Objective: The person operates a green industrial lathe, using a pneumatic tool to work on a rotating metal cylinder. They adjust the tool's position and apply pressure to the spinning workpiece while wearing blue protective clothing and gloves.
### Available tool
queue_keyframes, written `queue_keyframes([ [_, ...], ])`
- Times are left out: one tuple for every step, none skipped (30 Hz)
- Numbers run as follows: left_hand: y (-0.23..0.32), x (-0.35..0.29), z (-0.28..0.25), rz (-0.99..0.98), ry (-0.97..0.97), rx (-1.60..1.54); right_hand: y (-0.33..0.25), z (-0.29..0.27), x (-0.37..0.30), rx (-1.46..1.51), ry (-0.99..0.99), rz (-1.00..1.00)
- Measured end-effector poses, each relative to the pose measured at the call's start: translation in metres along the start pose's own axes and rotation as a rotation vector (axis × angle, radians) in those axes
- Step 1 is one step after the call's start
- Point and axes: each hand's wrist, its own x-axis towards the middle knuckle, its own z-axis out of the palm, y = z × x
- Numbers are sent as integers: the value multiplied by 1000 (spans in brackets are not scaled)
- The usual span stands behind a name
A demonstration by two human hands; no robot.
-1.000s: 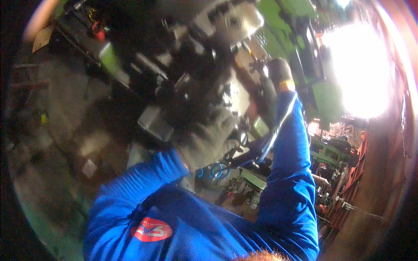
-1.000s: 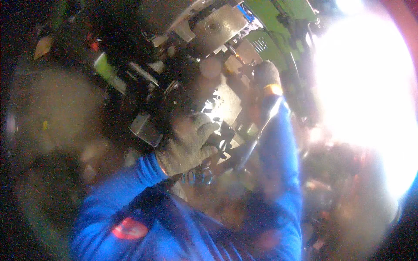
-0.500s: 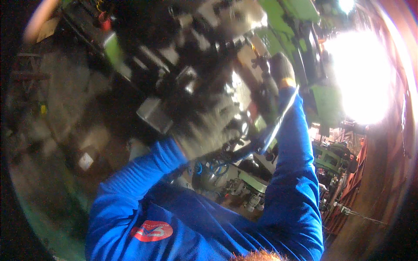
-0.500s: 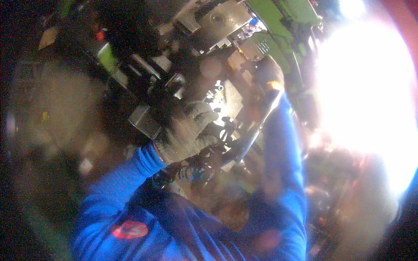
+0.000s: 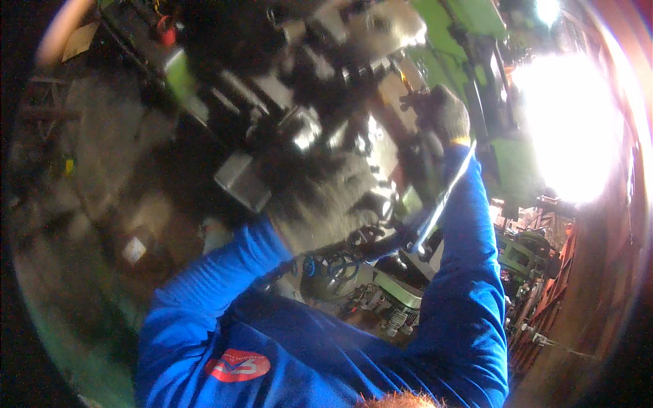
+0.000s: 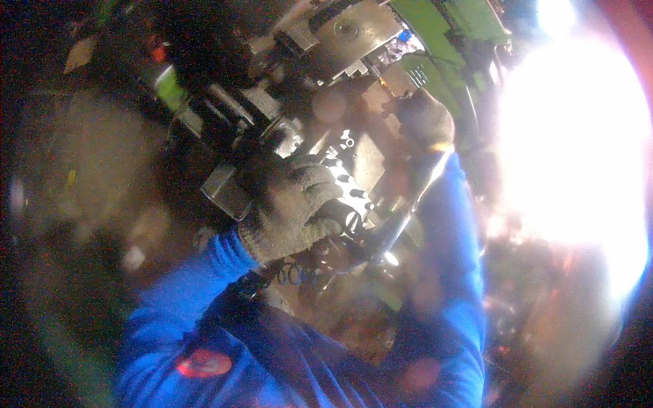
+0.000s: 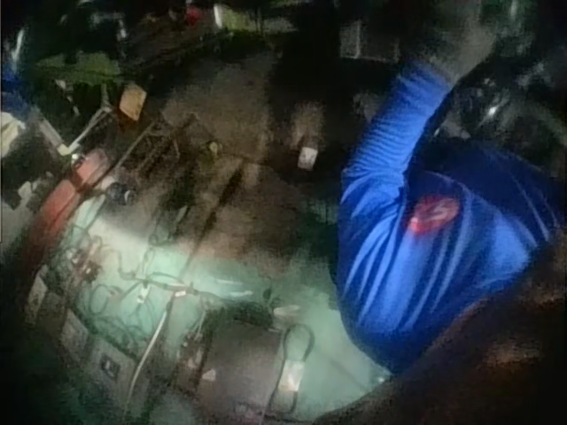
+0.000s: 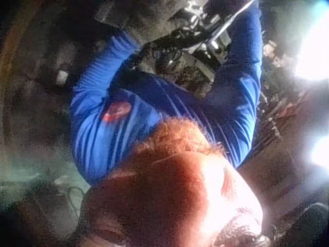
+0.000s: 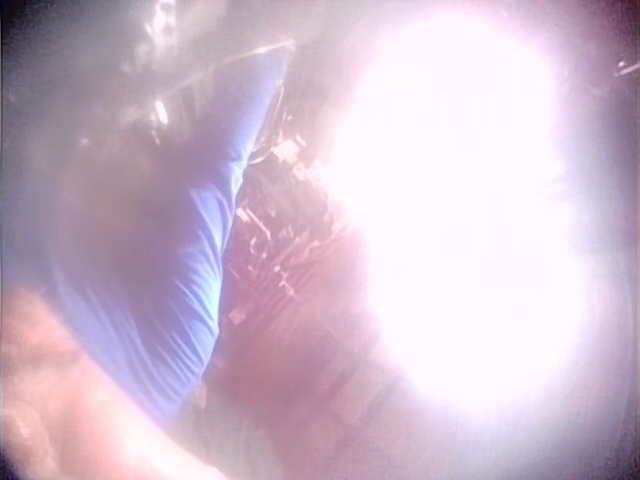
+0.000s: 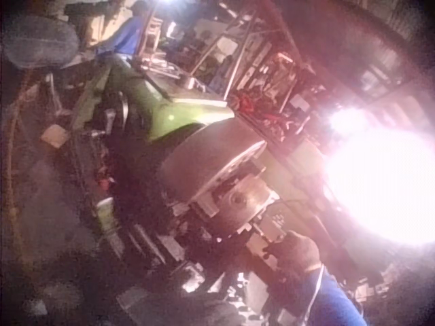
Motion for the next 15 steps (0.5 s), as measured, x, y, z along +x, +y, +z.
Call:
queue_keyframes([
  [0,1,1,7,1,-28,-1,-3,-2,-46,38,-3],
  [-1,1,2,8,17,-11,-7,-3,-3,-81,74,-14],
  [0,0,2,8,33,8,-18,-1,-6,-115,142,12],
  [-1,0,1,4,53,36,-27,2,-6,-142,210,28],
  [-2,2,-1,-4,-17,3,-12,10,-2,-183,268,-3],
  [-3,4,-5,-13,-85,-26,11,22,7,-224,326,-38],
  [-5,7,-6,-25,-152,-50,28,28,16,-261,385,-78],
  [-6,8,-5,-23,-126,-42,35,24,25,-274,381,-167],
  [-5,6,-3,-22,-101,-34,40,16,33,-285,377,-257],
  [-4,6,-2,-15,-78,-28,40,8,35,-297,377,-342],
  [-4,5,-1,-14,-78,-21,36,-1,34,-401,450,-549],
  [-5,3,-1,-11,-79,-15,43,1,40,-349,414,-522],
  [-6,2,1,-5,-77,-9,49,0,50,-300,381,-496],
  [-5,1,2,-3,-59,-4,56,0,54,-253,348,-468],
  [-5,-1,2,0,-41,-1,63,3,53,-238,420,-427],
])
